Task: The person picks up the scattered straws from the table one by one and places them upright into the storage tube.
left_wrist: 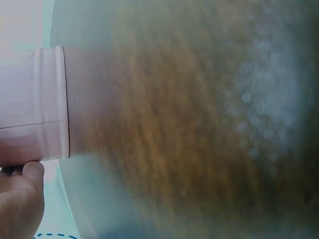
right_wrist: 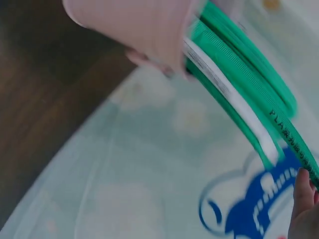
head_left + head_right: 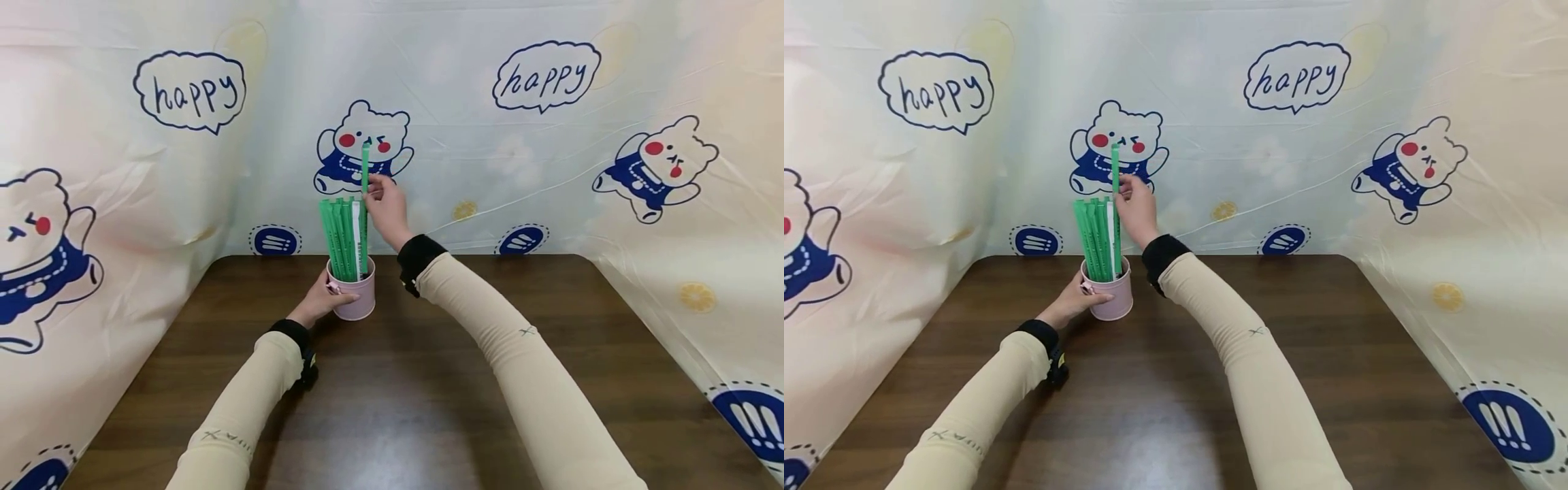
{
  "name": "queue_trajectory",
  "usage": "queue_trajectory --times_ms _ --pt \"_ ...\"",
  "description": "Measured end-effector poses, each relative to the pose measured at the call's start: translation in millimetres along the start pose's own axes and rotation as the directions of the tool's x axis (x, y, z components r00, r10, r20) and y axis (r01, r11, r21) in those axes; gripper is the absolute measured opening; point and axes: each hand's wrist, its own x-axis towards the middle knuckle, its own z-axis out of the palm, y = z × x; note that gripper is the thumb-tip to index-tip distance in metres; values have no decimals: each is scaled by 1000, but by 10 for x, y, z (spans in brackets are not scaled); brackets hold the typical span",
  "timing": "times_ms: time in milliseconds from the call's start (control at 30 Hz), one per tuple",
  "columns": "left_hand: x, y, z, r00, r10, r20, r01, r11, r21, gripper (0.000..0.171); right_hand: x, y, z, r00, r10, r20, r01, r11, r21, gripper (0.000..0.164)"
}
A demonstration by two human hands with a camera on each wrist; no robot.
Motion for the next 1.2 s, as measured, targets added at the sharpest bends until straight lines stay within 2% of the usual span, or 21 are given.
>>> queue_trajectory --times_ms 133,267,533,700,833,933,1033,1100,1200 --pt "14 -18 27 1000 0 11 0 1000 1 97 -169 133 173 996 40 82 -33 996 -88 40" --pt "12 -20 29 1000 -3 6 3 1000 15 96 -297 259 295 990 58 130 -41 991 -131 39" --pt "-2 -1 39 1000 -9 1 9 999 52 96 -462 476 425 984 78 161 -49 984 -173 36" --pt "14 -15 119 1000 -28 14 27 998 50 96 -568 573 405 980 123 153 -90 974 -206 35" --pt "75 30 117 999 -21 36 19 998 59 96 -553 552 297 975 163 152 -132 971 -199 40" --pt "100 70 38 1000 -9 28 7 998 65 94 -519 547 194 969 183 166 -150 970 -190 47" --pt "106 71 -40 1000 0 10 -1 999 50 98 -533 616 11 960 187 208 -134 960 -245 56" --pt "94 59 -92 1000 -7 -9 7 999 50 107 -562 667 -177 944 188 269 -95 941 -326 64" --pt "40 93 -202 999 -28 -36 31 996 89 124 -598 692 -555 898 206 390 -4 889 -459 78"
